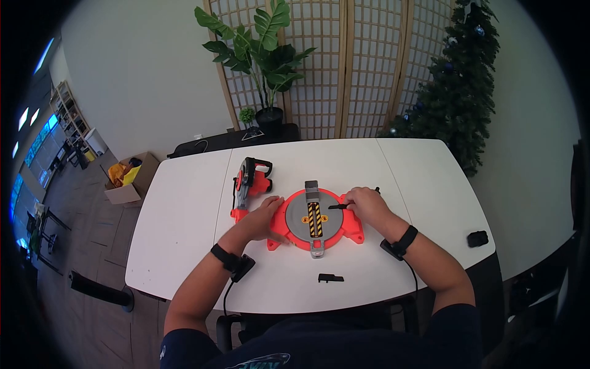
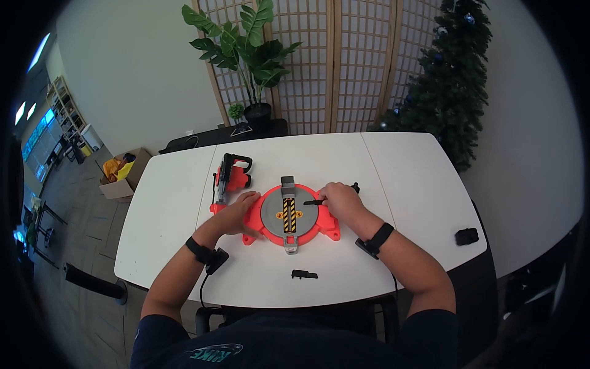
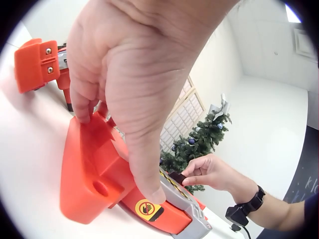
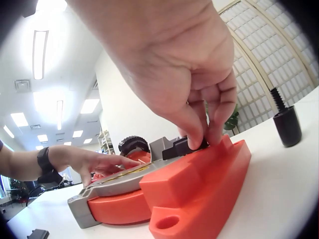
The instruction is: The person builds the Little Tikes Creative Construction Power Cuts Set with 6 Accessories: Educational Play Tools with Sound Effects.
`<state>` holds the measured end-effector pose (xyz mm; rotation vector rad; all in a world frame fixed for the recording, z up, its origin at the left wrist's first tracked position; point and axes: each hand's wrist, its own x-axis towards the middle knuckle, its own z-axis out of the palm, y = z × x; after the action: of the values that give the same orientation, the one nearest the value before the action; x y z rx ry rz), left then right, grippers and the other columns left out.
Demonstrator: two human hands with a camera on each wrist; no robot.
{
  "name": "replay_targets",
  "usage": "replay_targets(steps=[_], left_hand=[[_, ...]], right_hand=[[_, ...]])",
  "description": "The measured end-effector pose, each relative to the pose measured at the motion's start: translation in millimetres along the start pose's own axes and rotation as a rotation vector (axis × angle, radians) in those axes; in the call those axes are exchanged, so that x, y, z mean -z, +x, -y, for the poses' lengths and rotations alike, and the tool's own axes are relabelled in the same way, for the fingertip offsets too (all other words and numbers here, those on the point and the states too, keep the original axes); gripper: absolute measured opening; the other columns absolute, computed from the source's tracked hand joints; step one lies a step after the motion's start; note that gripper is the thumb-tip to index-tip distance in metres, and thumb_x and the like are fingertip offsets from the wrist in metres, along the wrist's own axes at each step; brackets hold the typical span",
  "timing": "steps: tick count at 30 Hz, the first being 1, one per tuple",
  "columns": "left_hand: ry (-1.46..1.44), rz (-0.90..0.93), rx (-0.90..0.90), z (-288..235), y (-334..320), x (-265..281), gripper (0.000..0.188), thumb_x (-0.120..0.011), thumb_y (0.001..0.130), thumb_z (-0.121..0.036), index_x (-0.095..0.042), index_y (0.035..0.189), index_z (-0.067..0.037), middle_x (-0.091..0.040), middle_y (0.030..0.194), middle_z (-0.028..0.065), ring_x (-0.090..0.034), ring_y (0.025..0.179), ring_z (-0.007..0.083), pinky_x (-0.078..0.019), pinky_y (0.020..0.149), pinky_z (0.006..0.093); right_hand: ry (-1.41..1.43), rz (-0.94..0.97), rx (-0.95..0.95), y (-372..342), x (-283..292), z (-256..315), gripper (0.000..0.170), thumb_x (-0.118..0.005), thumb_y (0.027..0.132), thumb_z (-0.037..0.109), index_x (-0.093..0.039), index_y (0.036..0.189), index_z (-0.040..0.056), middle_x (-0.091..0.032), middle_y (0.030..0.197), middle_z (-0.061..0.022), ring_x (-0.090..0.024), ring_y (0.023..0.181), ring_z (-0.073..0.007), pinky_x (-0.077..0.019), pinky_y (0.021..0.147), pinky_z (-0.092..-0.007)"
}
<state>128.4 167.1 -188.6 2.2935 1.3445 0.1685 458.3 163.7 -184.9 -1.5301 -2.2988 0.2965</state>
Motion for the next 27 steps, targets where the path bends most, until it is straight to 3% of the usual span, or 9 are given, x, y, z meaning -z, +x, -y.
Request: replay_targets(steps=[11, 14, 16, 17, 19, 20, 22, 27], left_hand=[[-0.004, -0.002, -0.002, 1, -3, -2, 0.132, -0.096, 0.054, -0.051, -0.027, 0.156, -0.002, -0.026, 0.162, 0.0176, -0.035, 0.146, 0.0334, -0.0383, 0.117, 0.0417], [0.010, -0.050, 0.045, -11, -6, -2, 0.121, -0.094, 0.059, -0.049, -0.034, 0.153, -0.003, -0.030, 0.160, 0.0194, -0.035, 0.146, 0.0338, -0.0370, 0.118, 0.0426], [0.085, -0.228, -0.172, -26, -10, 0, 0.089, -0.090, 0.071, -0.039, -0.049, 0.142, -0.004, -0.045, 0.151, 0.0173, -0.041, 0.141, 0.0334, -0.0416, 0.113, 0.0421], [0.085, -0.228, -0.172, -36, -13, 4, 0.089, -0.090, 0.071, -0.039, -0.049, 0.142, -0.004, -0.045, 0.151, 0.0173, -0.041, 0.141, 0.0334, -0.0416, 0.113, 0.0421], [-0.014, -0.112, -0.287, -55, -15, 10, 0.051, -0.083, 0.081, -0.027, -0.064, 0.123, -0.008, -0.061, 0.132, 0.0128, -0.054, 0.127, 0.0315, -0.0471, 0.105, 0.0411], [-0.014, -0.112, -0.286, -57, -14, 7, 0.051, -0.083, 0.081, -0.027, -0.064, 0.123, -0.008, -0.061, 0.132, 0.0128, -0.054, 0.127, 0.0315, -0.0471, 0.105, 0.0411], [-0.120, -0.003, -0.412, -62, -16, -1, 0.029, -0.080, 0.085, -0.020, -0.070, 0.109, -0.009, -0.069, 0.112, 0.0080, -0.063, 0.110, 0.0283, -0.0519, 0.095, 0.0396], [-0.151, 0.092, -0.497, -73, -21, -19, 0.025, -0.078, 0.086, -0.016, -0.070, 0.108, -0.009, -0.071, 0.103, 0.0073, -0.067, 0.100, 0.0263, -0.0550, 0.087, 0.0363]], right_hand=[[-0.013, 0.000, 0.020, -1, -6, -5, 0.014, -0.066, 0.085, 0.003, -0.075, 0.095, 0.0031, -0.072, 0.095, -0.0155, -0.070, 0.089, -0.0326, -0.0561, 0.079, -0.0415], [-0.020, 0.000, 0.015, -1, -6, -6, 0.014, -0.066, 0.086, 0.003, -0.075, 0.096, 0.0032, -0.072, 0.096, -0.0157, -0.070, 0.089, -0.0329, -0.0560, 0.078, -0.0418], [-0.024, -0.002, 0.014, -2, -5, -4, 0.014, -0.065, 0.086, 0.003, -0.075, 0.096, 0.0035, -0.072, 0.096, -0.0155, -0.070, 0.089, -0.0329, -0.0560, 0.078, -0.0419], [-0.027, -0.005, 0.013, -2, -5, -3, 0.014, -0.065, 0.086, 0.003, -0.075, 0.096, 0.0038, -0.072, 0.096, -0.0153, -0.070, 0.089, -0.0329, -0.0561, 0.078, -0.0421], [-0.031, -0.005, 0.012, -3, -4, -2, 0.014, -0.065, 0.086, 0.004, -0.075, 0.096, 0.0042, -0.072, 0.096, -0.0149, -0.070, 0.089, -0.0326, -0.0561, 0.078, -0.0420], [-0.035, -0.005, 0.011, -3, -3, -2, 0.014, -0.065, 0.086, 0.004, -0.075, 0.096, 0.0046, -0.072, 0.096, -0.0145, -0.070, 0.090, -0.0322, -0.0561, 0.078, -0.0419], [-0.038, 0.009, -0.004, -2, -3, -2, 0.014, -0.065, 0.086, 0.005, -0.075, 0.097, 0.0048, -0.072, 0.096, -0.0141, -0.070, 0.090, -0.0319, -0.0562, 0.077, -0.0418], [-0.055, 0.021, -0.028, -2, -2, -1, 0.014, -0.066, 0.086, 0.006, -0.075, 0.097, 0.0053, -0.072, 0.097, -0.0138, -0.070, 0.089, -0.0315, -0.0562, 0.076, -0.0417]])
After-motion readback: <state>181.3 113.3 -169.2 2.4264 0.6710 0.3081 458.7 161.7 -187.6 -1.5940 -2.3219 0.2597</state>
